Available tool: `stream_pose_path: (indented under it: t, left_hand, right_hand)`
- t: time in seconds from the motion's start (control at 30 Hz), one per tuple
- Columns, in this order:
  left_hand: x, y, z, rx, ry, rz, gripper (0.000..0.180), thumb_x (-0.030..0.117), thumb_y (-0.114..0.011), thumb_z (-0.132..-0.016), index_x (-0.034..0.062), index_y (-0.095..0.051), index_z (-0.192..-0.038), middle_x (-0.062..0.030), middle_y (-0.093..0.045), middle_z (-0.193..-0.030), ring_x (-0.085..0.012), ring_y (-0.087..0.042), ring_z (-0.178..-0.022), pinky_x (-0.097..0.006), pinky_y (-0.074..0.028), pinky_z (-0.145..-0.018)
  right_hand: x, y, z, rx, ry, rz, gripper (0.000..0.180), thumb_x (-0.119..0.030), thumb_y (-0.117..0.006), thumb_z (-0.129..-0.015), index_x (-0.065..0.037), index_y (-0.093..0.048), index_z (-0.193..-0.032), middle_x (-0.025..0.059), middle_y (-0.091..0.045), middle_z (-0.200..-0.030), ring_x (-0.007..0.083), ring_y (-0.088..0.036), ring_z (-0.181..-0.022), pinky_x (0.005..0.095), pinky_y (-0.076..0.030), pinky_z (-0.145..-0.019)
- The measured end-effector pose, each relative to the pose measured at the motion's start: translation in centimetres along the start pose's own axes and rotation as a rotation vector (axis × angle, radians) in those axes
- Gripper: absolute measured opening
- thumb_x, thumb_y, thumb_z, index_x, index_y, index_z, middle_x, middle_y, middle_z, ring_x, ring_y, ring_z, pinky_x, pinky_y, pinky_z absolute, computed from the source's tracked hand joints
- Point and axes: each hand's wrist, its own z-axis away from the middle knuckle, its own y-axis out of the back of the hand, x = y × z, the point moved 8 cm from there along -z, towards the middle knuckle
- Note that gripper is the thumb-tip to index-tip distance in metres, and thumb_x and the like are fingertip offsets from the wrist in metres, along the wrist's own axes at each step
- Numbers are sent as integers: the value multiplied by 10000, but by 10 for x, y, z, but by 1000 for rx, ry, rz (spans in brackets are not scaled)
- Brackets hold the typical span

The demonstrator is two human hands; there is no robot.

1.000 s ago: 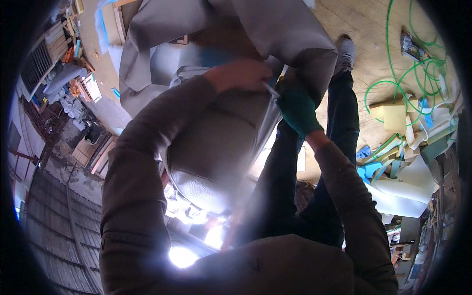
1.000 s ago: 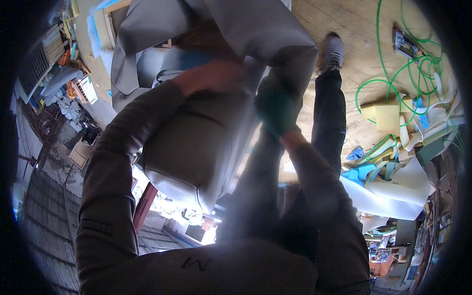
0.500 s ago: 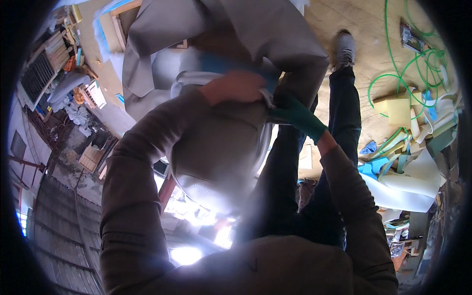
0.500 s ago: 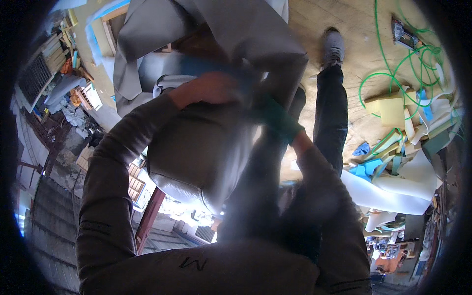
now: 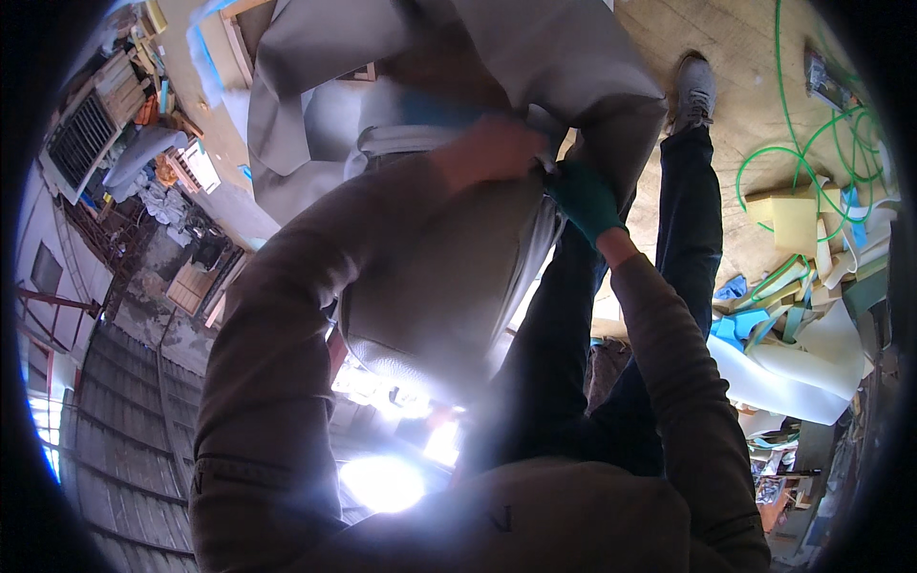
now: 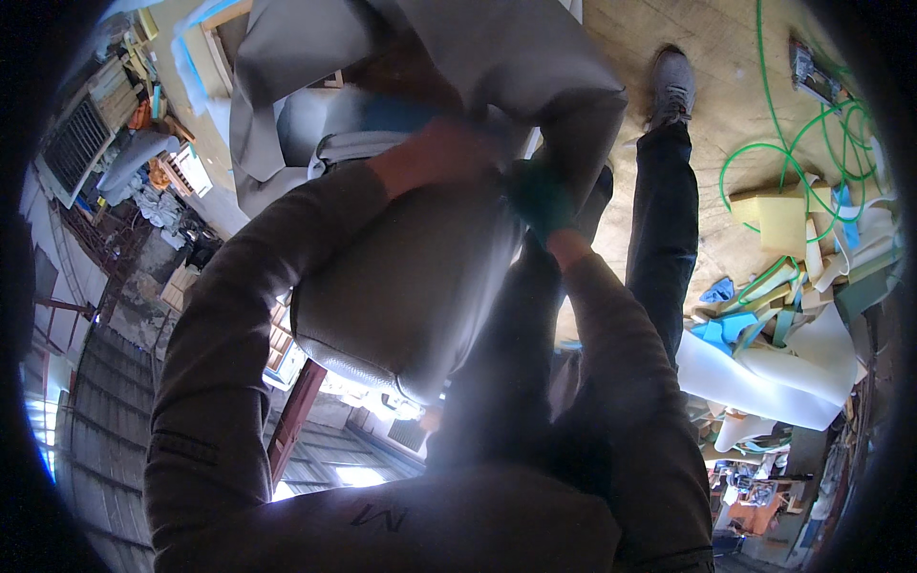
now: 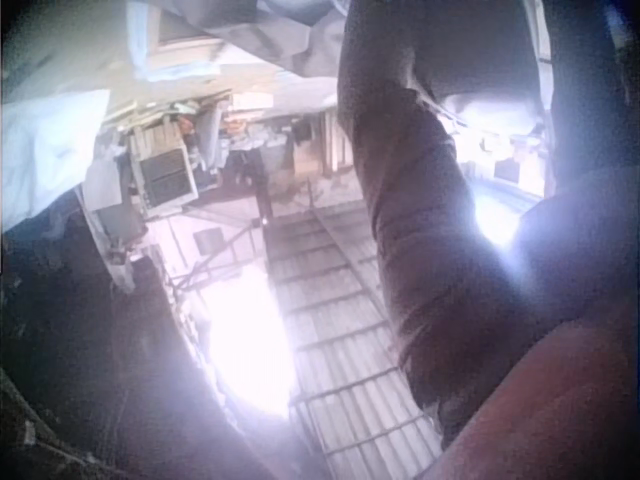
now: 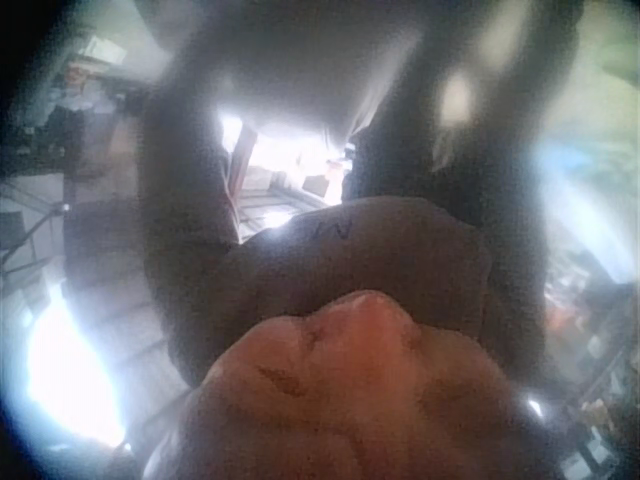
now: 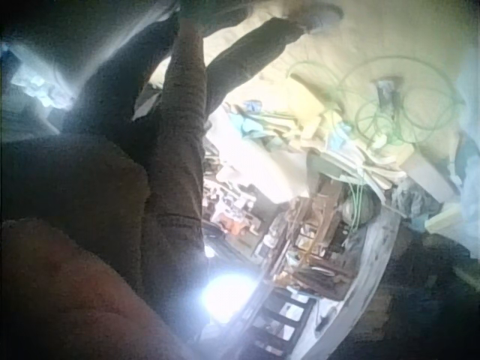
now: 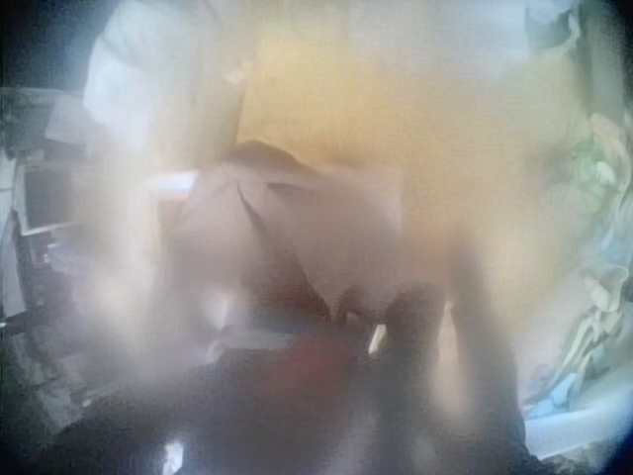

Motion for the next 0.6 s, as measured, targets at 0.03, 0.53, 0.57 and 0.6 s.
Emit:
stream_pose_path:
  t: [0.03,0.53,0.57,0.6]
  left_hand:
    - [-3,1,-4,-9,12,-6,261,285,-706,-905,135,-750,-1113,-171,-776,-1070,-396,-747,-1032,-526,-597,-886]
    - [-9,-11,-22,-22,70,-31,275,254,-676,-881,123,-787,-1096,-166,-789,-1063,-383,-764,-1014,-522,-612,-857]
    - [-11,-9,-22,-2,80,-24,240,243,-671,-889,129,-795,-1060,-148,-792,-1054,-382,-763,-1021,-526,-607,-864]
    - [-10,-11,-22,-46,73,-4,242,248,-673,-896,124,-791,-1066,-148,-788,-1065,-378,-760,-1024,-522,-603,-865]
  right_hand:
    - [0,0,-3,0,-5,30,408,-425,-615,-1029,-63,-798,-981,232,-750,-914,437,-725,-896,532,-568,-805]
    - [33,-28,-21,-37,112,369,311,-320,-617,-995,-67,-791,-1049,186,-762,-923,415,-737,-856,537,-595,-777]
    - [42,-35,-20,-88,80,391,305,-308,-627,-991,-69,-779,-1105,196,-763,-983,420,-735,-906,535,-594,-813]
    - [45,-38,-21,-122,69,399,312,-295,-637,-987,-72,-768,-1160,206,-764,-1043,424,-733,-956,533,-593,-848]
